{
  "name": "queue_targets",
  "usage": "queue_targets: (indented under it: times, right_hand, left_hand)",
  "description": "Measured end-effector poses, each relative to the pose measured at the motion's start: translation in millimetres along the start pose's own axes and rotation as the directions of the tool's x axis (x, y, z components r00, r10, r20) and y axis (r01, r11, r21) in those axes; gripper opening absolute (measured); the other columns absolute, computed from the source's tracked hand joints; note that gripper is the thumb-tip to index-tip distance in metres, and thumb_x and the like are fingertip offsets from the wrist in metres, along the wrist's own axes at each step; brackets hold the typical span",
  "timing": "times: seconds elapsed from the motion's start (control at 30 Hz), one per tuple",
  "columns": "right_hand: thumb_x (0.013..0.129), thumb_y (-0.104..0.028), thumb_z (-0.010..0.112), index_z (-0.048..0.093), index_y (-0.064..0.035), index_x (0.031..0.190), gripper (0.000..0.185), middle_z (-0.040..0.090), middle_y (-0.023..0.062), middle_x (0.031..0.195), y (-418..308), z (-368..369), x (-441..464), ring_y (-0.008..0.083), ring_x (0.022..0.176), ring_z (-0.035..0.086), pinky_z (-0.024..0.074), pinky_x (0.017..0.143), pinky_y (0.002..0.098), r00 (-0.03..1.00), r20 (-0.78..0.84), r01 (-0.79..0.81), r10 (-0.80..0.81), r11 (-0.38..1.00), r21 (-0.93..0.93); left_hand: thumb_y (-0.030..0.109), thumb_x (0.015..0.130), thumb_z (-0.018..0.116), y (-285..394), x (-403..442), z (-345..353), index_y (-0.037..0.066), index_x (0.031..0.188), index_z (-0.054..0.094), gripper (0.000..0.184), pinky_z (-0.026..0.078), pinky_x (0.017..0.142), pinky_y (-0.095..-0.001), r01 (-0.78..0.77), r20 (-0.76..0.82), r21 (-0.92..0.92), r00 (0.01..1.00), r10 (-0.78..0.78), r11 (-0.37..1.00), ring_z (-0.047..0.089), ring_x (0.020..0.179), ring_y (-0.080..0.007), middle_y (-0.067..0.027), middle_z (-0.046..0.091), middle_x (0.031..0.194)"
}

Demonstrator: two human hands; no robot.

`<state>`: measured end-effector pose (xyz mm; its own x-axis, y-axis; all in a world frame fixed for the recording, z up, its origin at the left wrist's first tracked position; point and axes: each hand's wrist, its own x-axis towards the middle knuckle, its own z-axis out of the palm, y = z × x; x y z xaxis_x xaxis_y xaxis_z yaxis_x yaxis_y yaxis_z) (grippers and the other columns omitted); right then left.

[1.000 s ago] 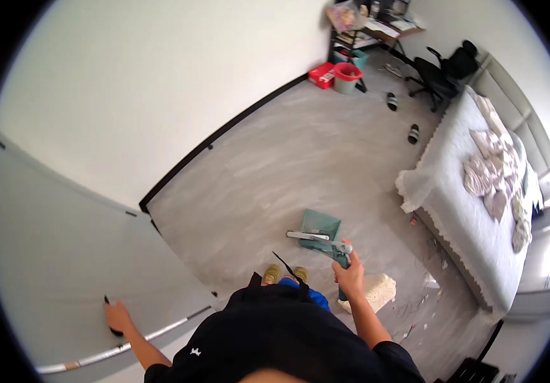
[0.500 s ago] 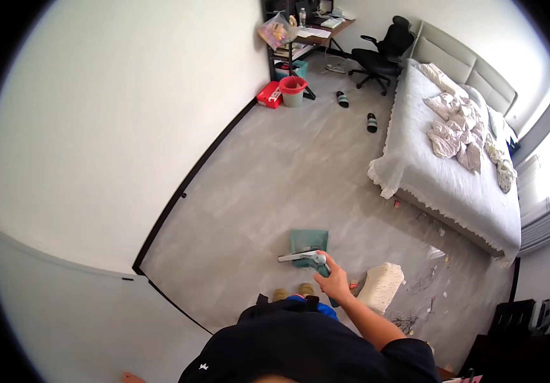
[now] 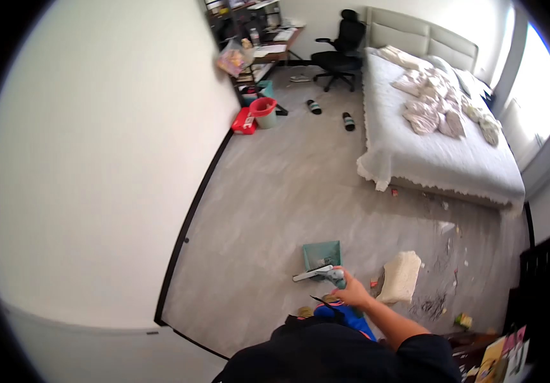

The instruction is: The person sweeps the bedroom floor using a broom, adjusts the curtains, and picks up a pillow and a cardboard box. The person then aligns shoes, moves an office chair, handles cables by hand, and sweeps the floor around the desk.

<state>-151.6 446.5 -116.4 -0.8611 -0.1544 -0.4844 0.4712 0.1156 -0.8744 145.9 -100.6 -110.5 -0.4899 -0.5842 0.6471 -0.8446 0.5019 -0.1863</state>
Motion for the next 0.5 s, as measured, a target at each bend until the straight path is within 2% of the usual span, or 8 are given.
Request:
queue_targets:
  times: [0.13, 0.2, 0.23, 0.27, 0.3, 0.37, 0.43, 0.5]
  right_hand:
    - [0.064, 0.007, 0.054, 0.034, -0.0060, 0.121, 0.062, 0.058, 0.0138, 0.076, -11, -39, 10, 0.0107, 0.042, 0.047, 0.0365, 0.035, 0.0237, 0.981, -0.163, -0.088, 0.105, 0.990, 0.110]
    - [0.065, 0.005, 0.052, 0.035, -0.0057, 0.119, 0.058, 0.059, 0.0148, 0.078, -30, -60, -6, 0.0106, 0.044, 0.047, 0.0375, 0.038, 0.0238, 0.979, -0.183, -0.022, 0.091, 0.938, 0.347]
    - [0.065, 0.005, 0.052, 0.034, -0.0059, 0.120, 0.059, 0.059, 0.0151, 0.079, -32, -71, -17, 0.0107, 0.045, 0.047, 0.0378, 0.039, 0.0237, 0.966, -0.233, -0.015, 0.115, 0.919, 0.393]
    - [0.065, 0.005, 0.051, 0.033, -0.0061, 0.120, 0.059, 0.059, 0.0153, 0.080, -36, -82, -24, 0.0107, 0.047, 0.047, 0.0382, 0.040, 0.0236, 0.953, -0.276, 0.003, 0.129, 0.901, 0.435]
    - [0.065, 0.005, 0.051, 0.033, -0.0063, 0.121, 0.059, 0.059, 0.0155, 0.082, -39, -91, -31, 0.0107, 0.048, 0.048, 0.0385, 0.041, 0.0235, 0.940, -0.312, 0.027, 0.139, 0.880, 0.474]
    - [0.065, 0.006, 0.050, 0.035, -0.0078, 0.117, 0.056, 0.057, 0.0131, 0.080, -45, -107, -48, 0.0110, 0.050, 0.048, 0.0382, 0.042, 0.0232, 0.908, -0.386, 0.077, 0.160, 0.844, 0.530]
    - [0.065, 0.007, 0.051, 0.040, -0.0072, 0.107, 0.046, 0.056, 0.0108, 0.076, -53, -120, -53, 0.0106, 0.049, 0.047, 0.0377, 0.041, 0.0239, 0.868, -0.466, 0.153, 0.174, 0.798, 0.583]
    - [0.065, 0.006, 0.052, 0.038, -0.0079, 0.112, 0.051, 0.055, 0.0092, 0.074, -62, -139, -42, 0.0110, 0.051, 0.048, 0.0383, 0.044, 0.0240, 0.819, -0.548, 0.286, 0.168, 0.709, 0.645]
  left_hand:
    - [0.026, 0.080, 0.050, 109, 13, 42, 0.003, 0.111, 0.044, 0.039, 0.040, 0.079, -0.0382, -0.249, 0.068, -0.365, 0.954, 0.293, 0.897, 0.050, 0.094, -0.0286, -0.0141, 0.054, 0.100]
    - [0.025, 0.079, 0.052, 191, 14, 46, 0.003, 0.113, 0.043, 0.041, 0.039, 0.082, -0.0384, -0.326, 0.188, -0.582, 0.837, 0.514, 0.745, 0.049, 0.097, -0.0288, -0.0139, 0.053, 0.102]
    - [0.025, 0.079, 0.052, 246, 13, 40, 0.003, 0.114, 0.042, 0.042, 0.038, 0.083, -0.0384, -0.308, 0.303, -0.679, 0.709, 0.636, 0.667, 0.049, 0.099, -0.0290, -0.0137, 0.053, 0.103]
    - [0.017, 0.075, 0.056, 310, 11, 17, 0.003, 0.116, 0.040, 0.046, 0.031, 0.092, -0.0392, -0.224, 0.426, -0.771, 0.515, 0.744, 0.596, 0.040, 0.109, -0.0285, -0.0134, 0.046, 0.113]
    - [0.018, 0.077, 0.054, 373, 14, -28, 0.002, 0.117, 0.039, 0.046, 0.033, 0.091, -0.0377, -0.159, 0.412, -0.853, 0.377, 0.829, 0.497, 0.045, 0.105, -0.0268, -0.0133, 0.049, 0.110]
    - [0.021, 0.079, 0.053, 478, -5, -99, 0.001, 0.116, 0.042, 0.044, 0.041, 0.082, -0.0328, 0.075, 0.288, -0.957, 0.125, 0.949, 0.280, 0.054, 0.095, -0.0245, -0.0135, 0.053, 0.107]
    - [0.022, 0.081, 0.052, 550, -32, -166, -0.002, 0.108, 0.049, 0.037, 0.044, 0.076, -0.0283, 0.121, 0.036, -0.992, -0.081, 0.996, 0.046, 0.058, 0.087, -0.0203, -0.0122, 0.058, 0.100]
    - [0.027, 0.082, 0.051, 599, -54, -230, 0.001, 0.107, 0.051, 0.036, 0.044, 0.076, -0.0327, 0.204, -0.200, -0.968, -0.295, 0.934, -0.143, 0.058, 0.087, -0.0260, -0.0161, 0.058, 0.095]
